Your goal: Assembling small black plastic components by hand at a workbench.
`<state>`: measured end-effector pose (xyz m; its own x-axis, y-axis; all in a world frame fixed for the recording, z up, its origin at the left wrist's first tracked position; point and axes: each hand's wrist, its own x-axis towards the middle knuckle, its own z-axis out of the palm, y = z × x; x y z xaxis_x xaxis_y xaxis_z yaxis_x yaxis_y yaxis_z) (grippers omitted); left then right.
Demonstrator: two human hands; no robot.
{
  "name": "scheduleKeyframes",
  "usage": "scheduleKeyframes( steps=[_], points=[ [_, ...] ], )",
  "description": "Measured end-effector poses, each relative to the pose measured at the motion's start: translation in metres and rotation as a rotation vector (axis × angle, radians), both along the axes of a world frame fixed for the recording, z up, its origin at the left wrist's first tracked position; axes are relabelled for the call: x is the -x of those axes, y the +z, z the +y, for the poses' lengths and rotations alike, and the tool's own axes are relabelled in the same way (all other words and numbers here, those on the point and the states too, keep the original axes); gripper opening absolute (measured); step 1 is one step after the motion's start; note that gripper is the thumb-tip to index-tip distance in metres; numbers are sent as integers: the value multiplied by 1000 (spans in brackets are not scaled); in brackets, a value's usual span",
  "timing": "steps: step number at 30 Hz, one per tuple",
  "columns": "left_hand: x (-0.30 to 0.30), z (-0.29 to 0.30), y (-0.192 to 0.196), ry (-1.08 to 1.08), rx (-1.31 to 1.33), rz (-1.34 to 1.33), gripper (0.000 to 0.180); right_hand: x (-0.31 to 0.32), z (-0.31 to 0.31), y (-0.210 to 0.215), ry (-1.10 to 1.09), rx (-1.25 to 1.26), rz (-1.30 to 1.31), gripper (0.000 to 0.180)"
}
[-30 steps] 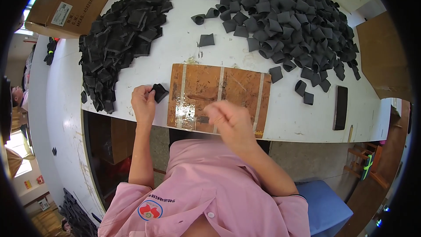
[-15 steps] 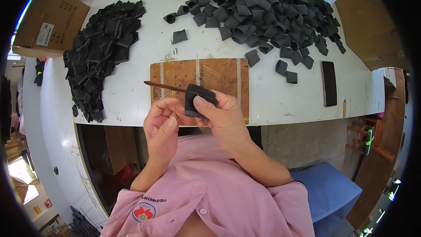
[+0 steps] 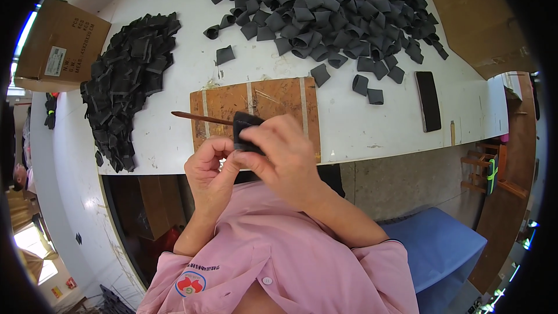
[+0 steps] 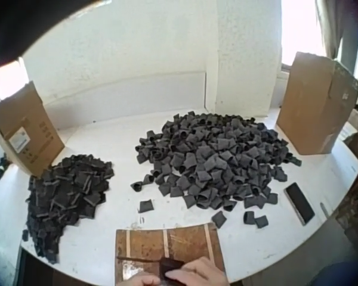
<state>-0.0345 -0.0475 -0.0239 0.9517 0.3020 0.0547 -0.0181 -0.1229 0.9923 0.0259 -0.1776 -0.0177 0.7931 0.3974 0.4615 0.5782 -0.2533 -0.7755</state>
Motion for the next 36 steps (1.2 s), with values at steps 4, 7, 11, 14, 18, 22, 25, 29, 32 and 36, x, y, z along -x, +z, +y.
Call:
scheduleKeyframes(
  steps=[4, 7, 11, 14, 18, 22, 25, 29, 32, 36],
  points=[
    [-4, -9, -2, 181, -386, -133, 8, -4, 8, -7, 21, 49, -182, 17],
    [-4, -13, -9, 335, -165, -95, 12, -4, 18, -13, -65, 168, -302, 13],
    [-12, 2, 16, 105, 873, 55, 15, -3, 18, -12, -23, -104, 275, 5],
    [-7, 8, 25, -100, 1093, 85, 15, -12, 8, 2, 235, -454, 1030, 7],
    [-7, -1, 16, 181, 99, -134, 16, 2, 14, -6, 562, -990, 1539, 11],
    [-6, -3, 4, 314, -110, -272, 17, -5, 15, 11, 528, -590, 1375, 14],
    [-7, 17, 28, 120, 556, -138, 15, -16, 21, 29, 408, -263, 774, 18],
    [-19, 37, 62, -218, 1378, -177, 23, -46, 34, 71, 537, -196, 666, 21],
    [-30, 44, 49, -149, 1339, -166, 24, -60, 44, 50, 582, -283, 849, 21],
    [-26, 44, 46, -135, 1191, -120, 26, -52, 46, 33, 638, -388, 900, 24]
  ],
)
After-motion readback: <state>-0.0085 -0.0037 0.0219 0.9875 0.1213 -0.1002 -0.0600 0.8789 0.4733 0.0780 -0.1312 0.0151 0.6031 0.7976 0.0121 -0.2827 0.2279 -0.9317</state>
